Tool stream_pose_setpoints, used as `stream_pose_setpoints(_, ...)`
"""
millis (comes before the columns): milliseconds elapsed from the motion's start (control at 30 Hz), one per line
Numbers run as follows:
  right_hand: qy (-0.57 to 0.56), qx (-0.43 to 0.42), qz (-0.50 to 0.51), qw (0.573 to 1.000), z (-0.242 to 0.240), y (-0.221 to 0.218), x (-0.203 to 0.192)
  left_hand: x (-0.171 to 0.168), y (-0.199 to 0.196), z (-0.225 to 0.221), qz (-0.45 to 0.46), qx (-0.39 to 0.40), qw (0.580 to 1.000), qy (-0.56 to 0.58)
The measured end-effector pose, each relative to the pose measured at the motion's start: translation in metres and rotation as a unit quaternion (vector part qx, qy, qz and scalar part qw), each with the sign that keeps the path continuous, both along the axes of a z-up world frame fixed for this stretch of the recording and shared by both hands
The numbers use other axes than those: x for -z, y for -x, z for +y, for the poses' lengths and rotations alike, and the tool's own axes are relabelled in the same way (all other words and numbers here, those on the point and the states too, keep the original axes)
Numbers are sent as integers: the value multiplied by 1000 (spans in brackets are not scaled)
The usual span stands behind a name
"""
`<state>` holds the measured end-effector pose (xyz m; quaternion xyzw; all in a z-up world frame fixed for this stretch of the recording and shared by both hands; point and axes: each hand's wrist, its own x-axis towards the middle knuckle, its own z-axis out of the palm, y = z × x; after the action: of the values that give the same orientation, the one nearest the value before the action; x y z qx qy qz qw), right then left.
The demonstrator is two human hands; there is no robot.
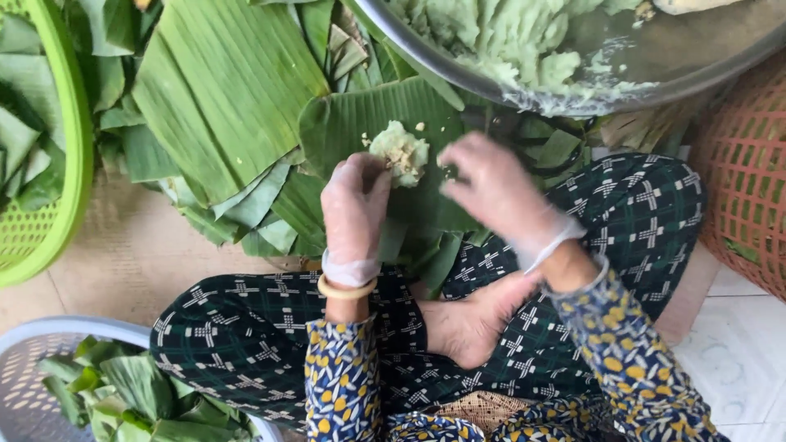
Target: Wrapping small portions of green dough in banana leaves for food preparation.
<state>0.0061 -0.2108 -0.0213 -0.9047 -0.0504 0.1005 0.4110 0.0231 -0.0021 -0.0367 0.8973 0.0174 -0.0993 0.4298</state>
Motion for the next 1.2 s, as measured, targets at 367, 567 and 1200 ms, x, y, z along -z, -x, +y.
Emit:
stream_pose_setpoints(367, 6, -11, -41, 999, 31, -18, 13, -32, 8, 32, 8, -3, 997, -75)
stream_pose_setpoints(567, 187, -33, -185, 964, 67, -56, -7, -62, -5, 27, -79, 7, 996, -37)
stream_pose_setpoints(1200, 276, -7, -93, 957, 111, -61, 89, -85, -8, 22, -92, -19, 993, -70)
